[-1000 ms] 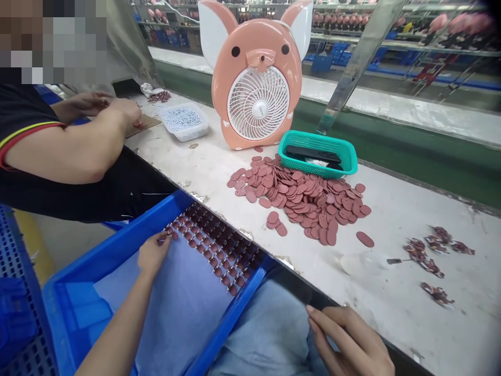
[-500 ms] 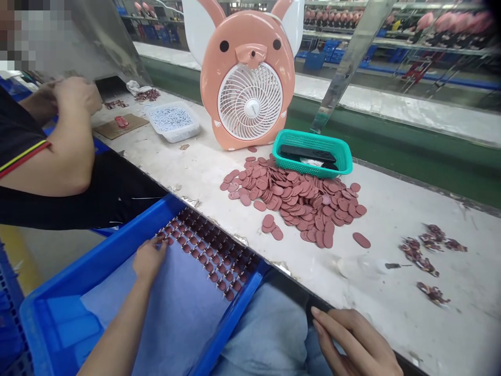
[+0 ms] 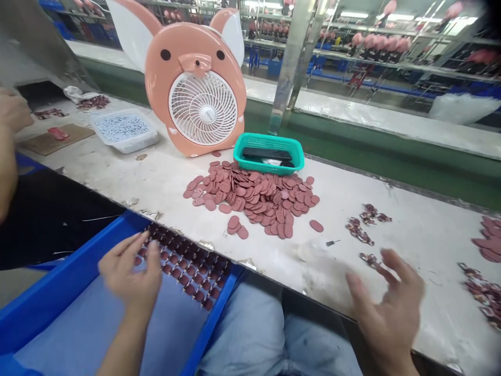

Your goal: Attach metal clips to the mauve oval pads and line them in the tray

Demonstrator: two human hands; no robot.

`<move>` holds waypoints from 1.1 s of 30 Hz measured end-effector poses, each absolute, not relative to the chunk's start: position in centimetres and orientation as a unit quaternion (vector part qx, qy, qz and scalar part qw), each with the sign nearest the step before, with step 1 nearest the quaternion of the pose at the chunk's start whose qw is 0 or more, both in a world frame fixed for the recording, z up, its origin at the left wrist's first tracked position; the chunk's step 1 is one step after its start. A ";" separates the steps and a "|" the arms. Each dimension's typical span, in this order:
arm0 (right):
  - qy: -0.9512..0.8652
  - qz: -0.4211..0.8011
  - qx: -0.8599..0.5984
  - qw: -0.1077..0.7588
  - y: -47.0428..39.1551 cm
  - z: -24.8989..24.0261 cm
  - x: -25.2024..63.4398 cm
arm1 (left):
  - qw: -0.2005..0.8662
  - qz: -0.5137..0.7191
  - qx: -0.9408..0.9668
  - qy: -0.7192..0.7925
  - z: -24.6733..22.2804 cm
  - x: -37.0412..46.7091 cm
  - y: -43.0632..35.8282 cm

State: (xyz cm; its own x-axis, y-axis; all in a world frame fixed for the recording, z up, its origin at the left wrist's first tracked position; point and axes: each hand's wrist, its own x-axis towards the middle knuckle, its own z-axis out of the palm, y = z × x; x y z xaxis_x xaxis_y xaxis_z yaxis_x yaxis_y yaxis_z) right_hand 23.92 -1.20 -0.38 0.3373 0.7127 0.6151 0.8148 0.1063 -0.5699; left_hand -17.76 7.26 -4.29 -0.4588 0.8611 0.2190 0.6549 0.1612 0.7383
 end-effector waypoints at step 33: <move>-0.331 0.711 -0.457 0.419 -2.4 3.9 16.4 | 0.107 0.537 0.801 0.242 1.6 -0.9 -0.8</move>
